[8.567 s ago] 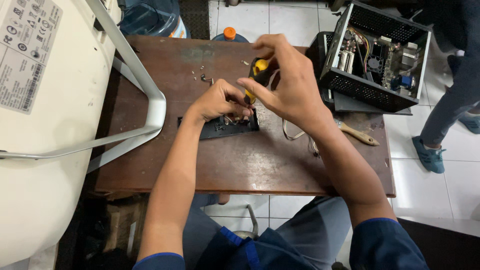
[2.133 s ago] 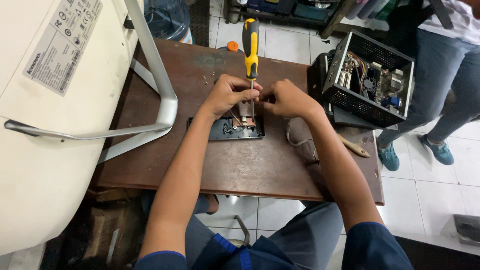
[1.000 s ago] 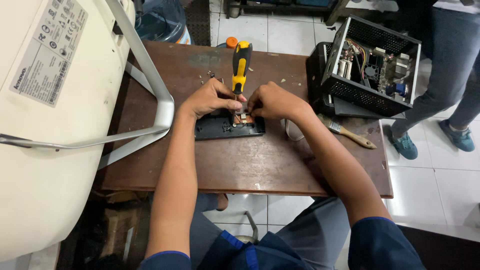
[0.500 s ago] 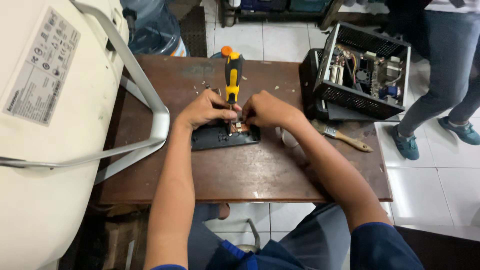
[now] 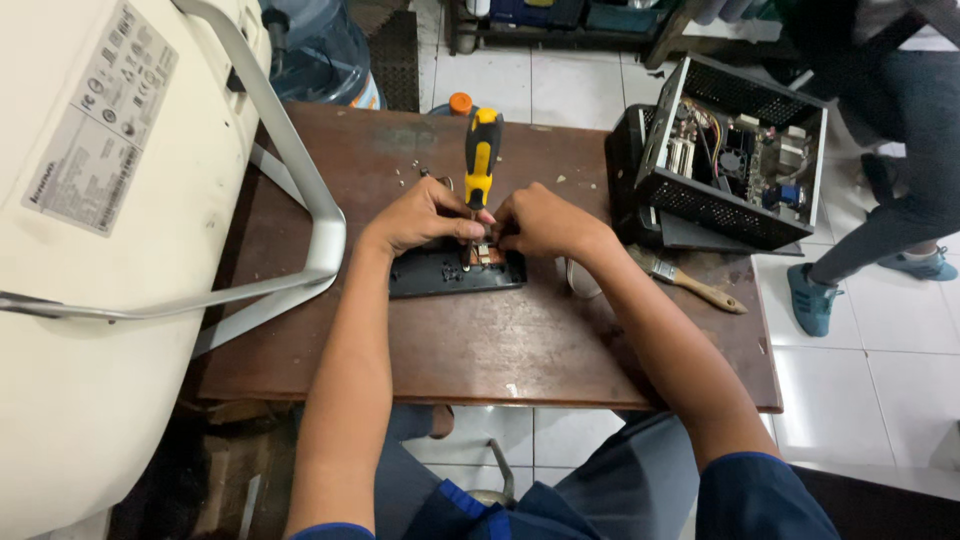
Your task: The person works on a small electronic device on a wooden table, using a screwdriver to remove screws and detach a circuit board. They manipulate wires and components within the device's casing, occasionally moving a nearby computer tower aside to access the workspace.
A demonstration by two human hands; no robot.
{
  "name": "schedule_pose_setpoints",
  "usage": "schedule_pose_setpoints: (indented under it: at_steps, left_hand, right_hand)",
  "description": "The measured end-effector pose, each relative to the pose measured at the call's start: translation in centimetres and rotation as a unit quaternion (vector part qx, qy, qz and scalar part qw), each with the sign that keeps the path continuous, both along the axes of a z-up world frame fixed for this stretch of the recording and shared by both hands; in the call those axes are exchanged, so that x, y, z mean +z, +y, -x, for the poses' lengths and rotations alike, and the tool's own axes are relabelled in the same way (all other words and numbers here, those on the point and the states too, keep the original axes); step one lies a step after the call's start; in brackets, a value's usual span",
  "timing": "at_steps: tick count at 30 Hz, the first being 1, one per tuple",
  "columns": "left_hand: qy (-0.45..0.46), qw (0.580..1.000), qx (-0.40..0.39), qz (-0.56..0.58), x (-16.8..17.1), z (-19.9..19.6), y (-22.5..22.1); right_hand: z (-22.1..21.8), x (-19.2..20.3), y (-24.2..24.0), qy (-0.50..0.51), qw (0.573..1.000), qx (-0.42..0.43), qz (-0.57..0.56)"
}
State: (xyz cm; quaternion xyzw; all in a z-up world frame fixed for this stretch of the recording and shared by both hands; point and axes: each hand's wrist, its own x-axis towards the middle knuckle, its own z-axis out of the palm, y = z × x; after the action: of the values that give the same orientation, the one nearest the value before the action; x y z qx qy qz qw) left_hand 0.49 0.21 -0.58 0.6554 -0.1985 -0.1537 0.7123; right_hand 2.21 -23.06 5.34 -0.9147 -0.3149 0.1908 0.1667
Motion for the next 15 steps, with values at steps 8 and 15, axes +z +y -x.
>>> schedule_pose_setpoints:
  at_steps: [8, 15]
  left_hand:
    - [0.001, 1.000, -0.012, -0.003, 2.3, 2.0, -0.4]
    - [0.066, 0.995, -0.060, -0.051, 4.3, 2.5, -0.1]
  right_hand:
    - [0.9, 0.9, 0.6, 0.007, 1.000, 0.004, 0.002]
    - [0.5, 1.2, 0.5, 0.013, 1.000, 0.002, 0.003]
